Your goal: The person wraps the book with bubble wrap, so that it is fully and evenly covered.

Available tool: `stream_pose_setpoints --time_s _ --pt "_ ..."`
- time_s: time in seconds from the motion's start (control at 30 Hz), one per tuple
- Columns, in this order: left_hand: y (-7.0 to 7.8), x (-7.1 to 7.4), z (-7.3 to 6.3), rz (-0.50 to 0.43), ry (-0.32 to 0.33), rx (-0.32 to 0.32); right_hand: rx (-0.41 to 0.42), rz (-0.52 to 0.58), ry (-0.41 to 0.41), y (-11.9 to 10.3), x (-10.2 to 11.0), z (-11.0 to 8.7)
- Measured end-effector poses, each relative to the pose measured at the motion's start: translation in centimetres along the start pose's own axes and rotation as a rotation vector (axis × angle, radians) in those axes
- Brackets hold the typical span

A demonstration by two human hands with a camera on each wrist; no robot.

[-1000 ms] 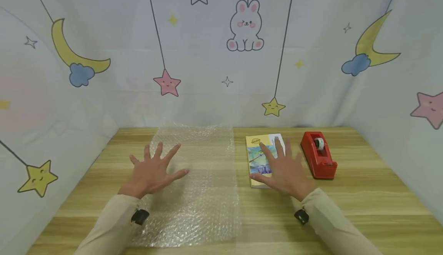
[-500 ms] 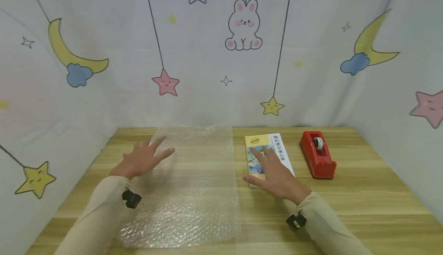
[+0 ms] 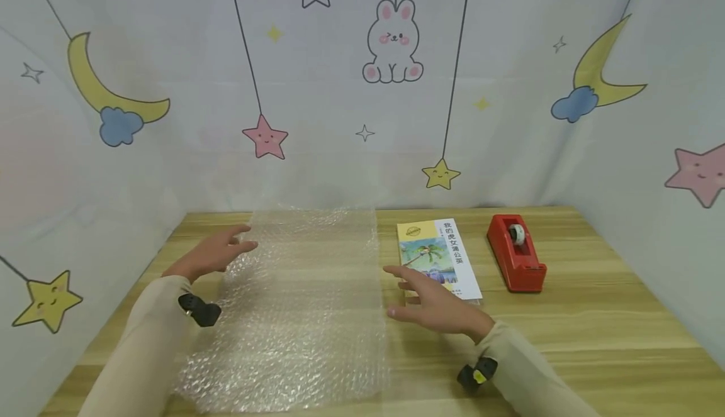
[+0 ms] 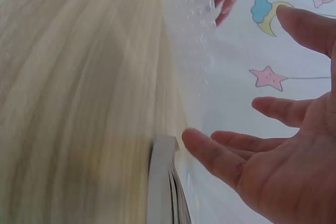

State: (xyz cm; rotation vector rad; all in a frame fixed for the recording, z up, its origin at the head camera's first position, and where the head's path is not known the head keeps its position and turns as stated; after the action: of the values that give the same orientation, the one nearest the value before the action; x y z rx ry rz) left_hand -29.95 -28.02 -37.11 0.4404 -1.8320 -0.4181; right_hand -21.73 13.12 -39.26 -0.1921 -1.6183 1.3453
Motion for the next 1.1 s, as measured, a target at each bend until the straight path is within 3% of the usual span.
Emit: stream_pose_setpoints --time_s 0.1,0.27,0.67,0.87,1.1 --pt "-0.4 0.2 0.1 -0.032 -0.011 -0.013 -0.006 0.074 -0.048 0.0 -0.4 0.1" --pt "-0.5 0.4 -0.1 -0.072 0.011 -0.023 -0.021 0.082 -0.09 -0.2 -0.8 0.2" --pt "-1.1 0.4 0.3 -0.037 0.02 -0.032 -0.056 0.156 -0.113 0.0 -2.3 0.5" --pt "-1.4 0.6 0.2 -0.022 0.028 -0.05 -0.051 0.22 -0.06 0.1 -2.9 0.8" --pt "-1.7 0.8 -0.2 0.003 0.031 -0.058 -0.043 0.158 0.044 0.3 -2.7 0.9"
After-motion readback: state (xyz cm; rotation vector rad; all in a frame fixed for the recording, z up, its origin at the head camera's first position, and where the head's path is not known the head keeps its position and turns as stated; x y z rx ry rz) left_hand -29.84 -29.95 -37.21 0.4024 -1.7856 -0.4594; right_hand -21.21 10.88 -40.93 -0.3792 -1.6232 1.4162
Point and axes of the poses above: each hand's wrist, its own z-axis towards the middle knuckle, its own x-axis out of the back of the hand, y = z × x, the point moved 3 cm from there along z, towards the middle knuckle, and after that the axes turned 11 degrees about x, right-handed, at the moved point
